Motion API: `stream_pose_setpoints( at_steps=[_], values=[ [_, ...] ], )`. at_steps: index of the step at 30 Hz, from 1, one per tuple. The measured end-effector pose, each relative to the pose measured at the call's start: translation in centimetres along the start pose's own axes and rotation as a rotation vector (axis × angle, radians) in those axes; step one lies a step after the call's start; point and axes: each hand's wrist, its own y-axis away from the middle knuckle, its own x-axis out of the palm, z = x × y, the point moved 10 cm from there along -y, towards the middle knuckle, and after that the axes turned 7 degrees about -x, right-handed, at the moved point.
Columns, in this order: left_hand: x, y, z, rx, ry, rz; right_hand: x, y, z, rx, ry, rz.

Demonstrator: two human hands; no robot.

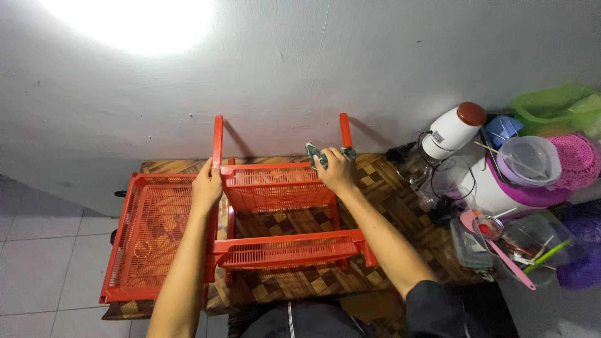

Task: The person wipes a red plastic stool with a cloth, cleaning its legs and seat while it rests upside down on a wooden table. The person rotates the stool to access different sides and continues wiping until the clip ends.

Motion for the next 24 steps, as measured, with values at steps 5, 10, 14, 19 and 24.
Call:
stream_pose_setpoints(
  at_steps=[5, 10, 14, 19, 24],
  values=[
    [-0.1, 0.1, 0.1, -0.016, 0.002, -0.002, 8.4, -1.7, -3.0, 0.428, -0.021, 0.485],
    [-0.1, -0.1, -0.2, -0.017, -0.009, -0.012, 9.2, -3.9, 1.0, 0.387, 0.071, 0.413],
    [-0.1, 0.0, -0.1, -0.001, 0.017, -0.011, 10.0, -4.5, 4.0, 0.397, 0.041, 0.438],
    [0.0, -0.4, 0.2, -0.007, 0.004, -0.019, 13.1, -6.2, 9.4, 0.378, -0.029, 0.508],
    [0.8, -0.6, 1.4, 0.016, 0.026, -0.02, 12.6, -6.8, 18.5, -0.023, -0.371, 0.214]
  ],
)
